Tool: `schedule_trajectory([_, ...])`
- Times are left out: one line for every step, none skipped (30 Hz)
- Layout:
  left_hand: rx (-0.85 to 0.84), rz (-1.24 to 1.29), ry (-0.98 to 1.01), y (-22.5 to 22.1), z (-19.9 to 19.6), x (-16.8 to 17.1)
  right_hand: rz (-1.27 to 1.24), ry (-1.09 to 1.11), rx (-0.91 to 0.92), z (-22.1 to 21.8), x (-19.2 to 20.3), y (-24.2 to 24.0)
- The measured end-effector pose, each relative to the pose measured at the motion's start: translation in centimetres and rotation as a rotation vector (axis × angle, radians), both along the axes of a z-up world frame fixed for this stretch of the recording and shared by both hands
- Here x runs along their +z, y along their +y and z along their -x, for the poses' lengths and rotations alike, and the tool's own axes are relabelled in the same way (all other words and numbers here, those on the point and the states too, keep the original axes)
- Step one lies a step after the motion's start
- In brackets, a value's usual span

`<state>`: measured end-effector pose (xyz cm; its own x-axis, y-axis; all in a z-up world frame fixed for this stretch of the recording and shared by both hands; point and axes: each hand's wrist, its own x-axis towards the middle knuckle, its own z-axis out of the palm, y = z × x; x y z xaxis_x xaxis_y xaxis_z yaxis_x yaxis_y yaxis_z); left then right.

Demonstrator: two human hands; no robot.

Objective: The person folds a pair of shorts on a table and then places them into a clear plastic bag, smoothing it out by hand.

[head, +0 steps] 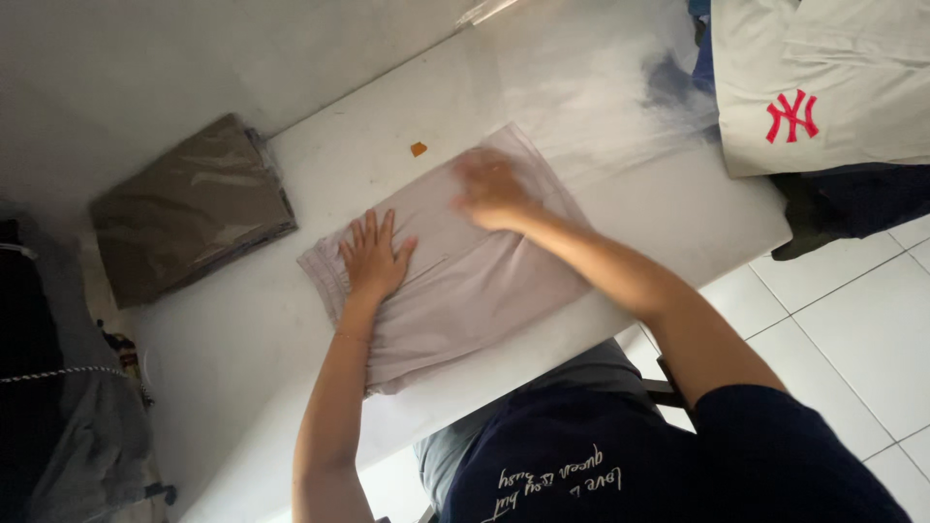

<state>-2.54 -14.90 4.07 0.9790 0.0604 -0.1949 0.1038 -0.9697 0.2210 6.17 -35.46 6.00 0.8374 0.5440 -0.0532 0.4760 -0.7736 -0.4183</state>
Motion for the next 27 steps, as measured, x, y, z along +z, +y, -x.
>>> schedule_trajectory([-0.001,0.001,0.01,0.2,-0.1,-0.4,0.001,0.01,-0.001,-0.9,-1.3,-1.0])
schedule_trajectory([-0.016,-0.016,-0.011,0.5,-0.2,-0.8,0.084,-0.174,0.001,-1.8,-2.6,-2.1])
schedule_trajectory([-0.027,-0.029,-0.037,0.6,-0.5,-1.2,0.17,-0.365,0.007,-2.9,-3.8,-3.2])
schedule_trajectory([-0.025,-0.024,-0.032,0.7,-0.4,-1.7,0.175,-0.36,0.011,-2.9,-4.1,-4.0])
schedule_trajectory([-0.033,-0.027,-0.038,0.9,-0.5,-2.0,0.105,-0.276,-0.066,-3.0,-4.4,-4.7])
schedule_trajectory([-0.041,-0.03,-0.043,1.0,-0.6,-2.3,0.036,-0.191,-0.143,-3.1,-4.6,-5.4])
schedule_trajectory([-0.043,-0.027,-0.046,0.6,-0.5,-2.2,0.039,-0.193,-0.145,-2.8,-5.2,-6.6])
schedule_trajectory([-0.061,-0.033,-0.086,0.1,-0.5,-2.0,-0.001,-0.338,-0.111,-2.4,-5.8,-7.8])
schedule_trajectory([-0.079,-0.038,-0.127,-0.4,-0.6,-1.7,-0.041,-0.484,-0.073,-2.2,-6.3,-9.1])
schedule_trajectory([-0.081,-0.035,-0.131,-1.6,-1.3,-1.5,-0.038,-0.487,-0.074,0.1,-3.9,-10.5])
schedule_trajectory([-0.167,-0.028,-0.2,-2.7,-1.7,-1.5,-0.114,-0.279,0.07,2.7,-1.7,-11.7])
schedule_trajectory([-0.253,-0.021,-0.269,-3.7,-2.1,-1.5,-0.189,-0.071,0.213,5.2,0.5,-13.0])
schedule_trajectory([-0.252,-0.018,-0.269,-5.0,-2.6,-1.3,-0.186,-0.069,0.214,6.3,1.0,-13.7])
schedule_trajectory([-0.274,0.019,-0.24,-6.3,-3.1,-1.1,-0.006,-0.013,0.288,7.4,1.6,-14.4])
schedule_trajectory([-0.3,0.055,-0.212,-7.7,-3.8,-0.9,0.173,0.041,0.355,8.5,2.1,-15.2])
schedule_trajectory([-0.303,0.056,-0.212,-8.6,-4.2,-1.0,0.174,0.041,0.352,8.9,1.0,-15.5])
schedule_trajectory([-0.328,0.073,-0.182,-9.6,-4.7,-1.1,0.206,-0.006,0.361,9.2,-0.1,-15.8])
schedule_trajectory([-0.353,0.09,-0.151,-10.6,-5.2,-1.2,0.239,-0.054,0.371,9.5,-1.3,-16.2])
schedule_trajectory([-0.358,0.092,-0.153,-11.1,-5.4,-1.4,0.242,-0.055,0.366,9.6,-1.3,-16.4])
schedule_trajectory([-0.365,0.059,-0.136,-11.5,-5.6,-1.6,0.255,-0.066,0.358,9.6,-1.3,-16.6])
schedule_trajectory([-0.371,0.026,-0.117,-11.9,-5.8,-1.8,0.268,-0.076,0.353,9.7,-1.4,-16.7])
schedule_trajectory([-0.374,0.028,-0.117,-12.1,-5.6,-1.7,0.27,-0.075,0.35,9.8,-1.1,-17.2])
schedule_trajectory([-0.371,0.001,-0.149,-12.1,-5.4,-1.6,0.301,-0.065,0.323,9.8,-1.0,-17.6])
schedule_trajectory([-0.368,-0.027,-0.18,-12.1,-5.2,-1.5,0.331,-0.056,0.296,9.7,-0.8,-17.9])
schedule_trajectory([-0.367,-0.028,-0.179,-12.0,-5.3,-1.6,0.33,-0.055,0.298,9.9,0.0,-17.8])
schedule_trajectory([-0.367,-0.036,-0.182,-11.9,-5.3,-1.7,0.301,-0.07,0.313,10.0,0.8,-17.6])
schedule_trajectory([-0.369,-0.041,-0.186,-12.0,-5.4,-1.8,0.275,-0.083,0.327,10.2,1.6,-17.6])
